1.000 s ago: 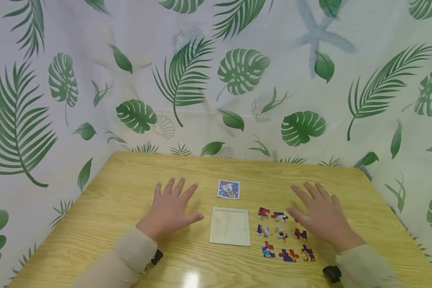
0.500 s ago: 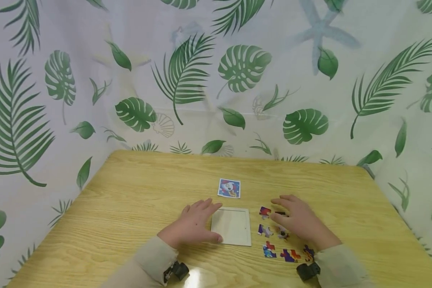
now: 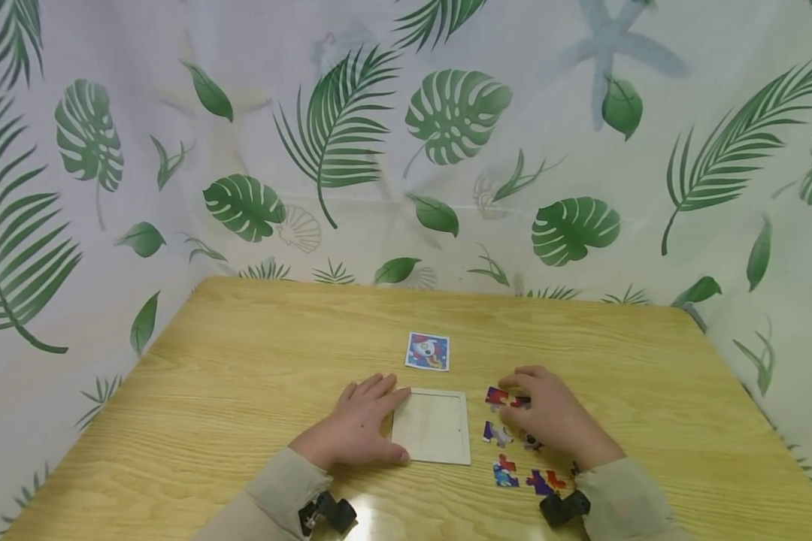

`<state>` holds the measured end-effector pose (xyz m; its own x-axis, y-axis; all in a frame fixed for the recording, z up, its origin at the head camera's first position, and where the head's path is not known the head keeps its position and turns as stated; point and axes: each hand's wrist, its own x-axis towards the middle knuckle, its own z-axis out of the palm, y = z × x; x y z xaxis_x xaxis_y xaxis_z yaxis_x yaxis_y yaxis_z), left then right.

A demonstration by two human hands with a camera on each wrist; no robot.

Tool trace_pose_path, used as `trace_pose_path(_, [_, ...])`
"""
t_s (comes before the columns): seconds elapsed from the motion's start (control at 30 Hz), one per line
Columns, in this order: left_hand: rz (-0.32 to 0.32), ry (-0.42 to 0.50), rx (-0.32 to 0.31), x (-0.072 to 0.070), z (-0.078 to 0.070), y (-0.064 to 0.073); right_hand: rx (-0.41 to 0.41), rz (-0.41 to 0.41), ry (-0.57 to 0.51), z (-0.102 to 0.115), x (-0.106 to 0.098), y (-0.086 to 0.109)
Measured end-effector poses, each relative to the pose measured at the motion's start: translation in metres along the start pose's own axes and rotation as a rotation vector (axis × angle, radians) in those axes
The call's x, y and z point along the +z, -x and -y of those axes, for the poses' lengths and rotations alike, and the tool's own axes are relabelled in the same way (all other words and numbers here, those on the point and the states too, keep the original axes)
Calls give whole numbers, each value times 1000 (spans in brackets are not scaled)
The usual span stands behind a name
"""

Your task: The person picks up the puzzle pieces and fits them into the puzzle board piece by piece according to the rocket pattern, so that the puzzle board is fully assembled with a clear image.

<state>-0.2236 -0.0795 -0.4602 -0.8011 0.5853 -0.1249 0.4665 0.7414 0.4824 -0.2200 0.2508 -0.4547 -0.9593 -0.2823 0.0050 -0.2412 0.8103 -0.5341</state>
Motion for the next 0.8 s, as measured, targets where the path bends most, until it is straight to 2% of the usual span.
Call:
trace_pose_path(0.2, [37,14,40,-4,6,4,24,-39,35,3,4,-1])
trace_pose_path(0.4, [61,27,80,-8,14,6,44,-45,43,5,6,-3])
trace_pose_path(0.6, [63,16,69,-4,15,6,64,-51,56,6,9,-4])
trace_pose_path(0.8, [58,-25,59,-6,12,5,44,-87,58,7,7,-3])
